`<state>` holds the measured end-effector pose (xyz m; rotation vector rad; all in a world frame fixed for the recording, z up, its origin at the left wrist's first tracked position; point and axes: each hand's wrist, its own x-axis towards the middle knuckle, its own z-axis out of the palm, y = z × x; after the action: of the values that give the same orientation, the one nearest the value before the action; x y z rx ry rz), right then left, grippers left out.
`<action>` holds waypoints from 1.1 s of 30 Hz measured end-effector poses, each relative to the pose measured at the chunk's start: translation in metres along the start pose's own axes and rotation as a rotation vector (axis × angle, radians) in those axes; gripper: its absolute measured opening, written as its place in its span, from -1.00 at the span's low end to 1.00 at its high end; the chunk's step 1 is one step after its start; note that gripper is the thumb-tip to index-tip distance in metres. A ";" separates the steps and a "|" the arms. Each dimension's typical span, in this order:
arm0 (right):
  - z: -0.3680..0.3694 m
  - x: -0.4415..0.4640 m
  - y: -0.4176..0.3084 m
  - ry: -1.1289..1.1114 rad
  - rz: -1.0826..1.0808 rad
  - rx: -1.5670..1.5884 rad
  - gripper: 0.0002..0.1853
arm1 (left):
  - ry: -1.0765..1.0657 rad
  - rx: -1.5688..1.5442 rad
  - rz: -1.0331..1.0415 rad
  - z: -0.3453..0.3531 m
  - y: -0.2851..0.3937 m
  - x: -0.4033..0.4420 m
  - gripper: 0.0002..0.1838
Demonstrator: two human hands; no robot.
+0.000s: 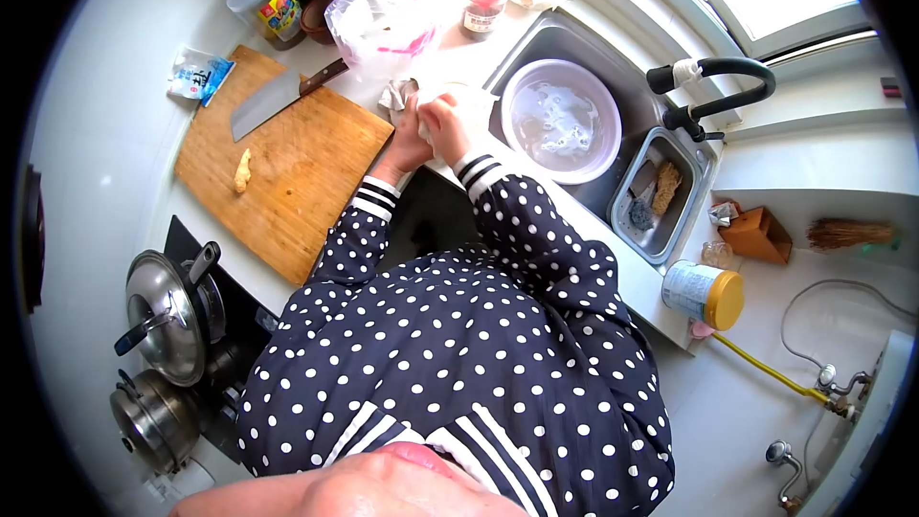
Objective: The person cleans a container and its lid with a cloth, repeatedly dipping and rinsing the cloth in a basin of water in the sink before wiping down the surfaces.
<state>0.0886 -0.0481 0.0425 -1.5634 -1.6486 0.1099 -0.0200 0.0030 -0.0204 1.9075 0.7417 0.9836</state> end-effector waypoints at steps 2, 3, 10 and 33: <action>-0.005 -0.008 -0.001 -0.024 0.096 0.117 -0.92 | -0.013 0.009 0.001 0.000 -0.002 0.000 0.06; -0.007 -0.004 -0.003 -0.033 0.063 0.059 -0.92 | -0.019 -0.012 -0.006 -0.001 0.002 0.000 0.00; -0.001 0.025 -0.005 -0.021 0.189 -0.134 -0.90 | -0.002 -0.052 0.030 -0.002 0.002 0.000 -0.22; -0.003 0.027 0.019 -0.156 0.027 -0.098 -0.90 | 0.034 0.013 -0.012 0.003 0.006 0.002 -0.13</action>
<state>0.1091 -0.0221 0.0472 -1.6875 -1.7769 0.1714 -0.0157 0.0003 -0.0160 1.8994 0.7799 1.0081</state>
